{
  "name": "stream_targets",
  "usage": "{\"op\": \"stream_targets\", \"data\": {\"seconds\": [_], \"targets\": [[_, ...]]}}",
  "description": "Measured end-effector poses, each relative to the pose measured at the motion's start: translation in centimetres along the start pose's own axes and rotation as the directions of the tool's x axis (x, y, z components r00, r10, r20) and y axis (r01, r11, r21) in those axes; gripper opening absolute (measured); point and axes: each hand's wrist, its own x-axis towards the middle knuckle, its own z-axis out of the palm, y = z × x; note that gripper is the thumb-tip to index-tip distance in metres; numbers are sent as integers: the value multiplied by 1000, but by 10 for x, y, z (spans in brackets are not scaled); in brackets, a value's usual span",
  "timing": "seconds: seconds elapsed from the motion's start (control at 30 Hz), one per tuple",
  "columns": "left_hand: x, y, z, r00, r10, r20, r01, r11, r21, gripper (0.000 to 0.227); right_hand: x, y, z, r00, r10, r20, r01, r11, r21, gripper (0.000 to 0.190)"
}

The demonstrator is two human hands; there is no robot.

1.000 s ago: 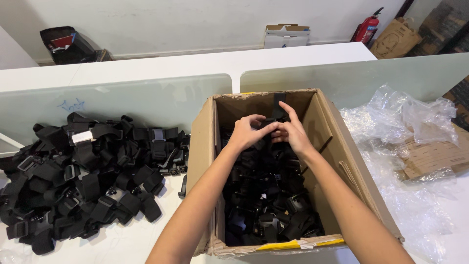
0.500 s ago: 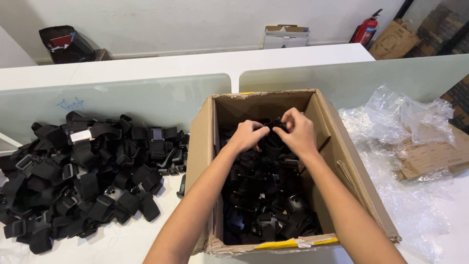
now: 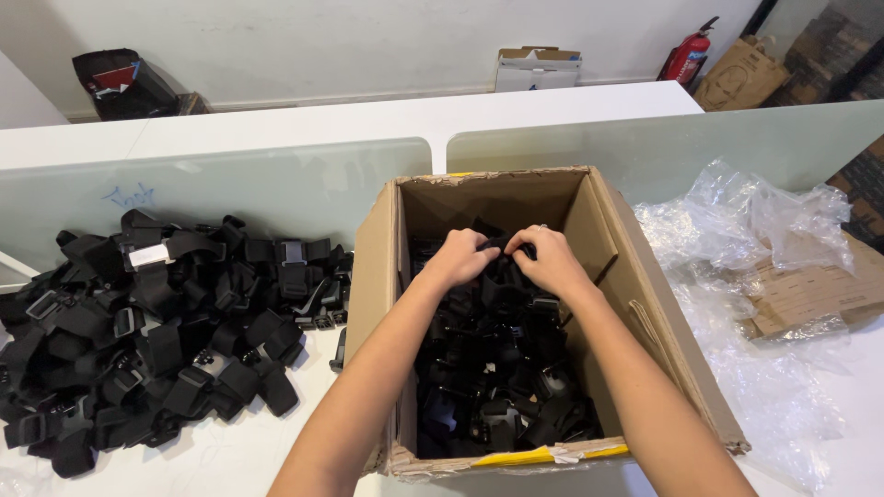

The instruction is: The person takes black plastic strap components from a large pile on the desk and places them into a cardboard box, handling each item individually by hand.

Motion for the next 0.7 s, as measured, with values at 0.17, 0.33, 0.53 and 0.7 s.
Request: {"op": "stream_targets", "data": {"seconds": [0.17, 0.33, 0.53, 0.7], "targets": [[1, -2, -2, 996, -16, -89, 20, 999, 42, 35, 2, -5, 12, 997, 65, -29, -66, 997, -40, 18], [-4, 1, -6, 977, -48, -210, 69, 993, 95, 33, -1, -14, 10, 982, 176, -65, -184, 974, -132, 25], [-8, 0, -9, 955, -76, -286, 109, 989, 101, 30, -3, 0, 2, 940, 323, -112, -340, 917, -206, 25], [-2, -7, -8, 921, -127, -368, 189, 972, 138, 29, -3, 27, 1, 875, 440, -203, -476, 859, -191, 28]]}}
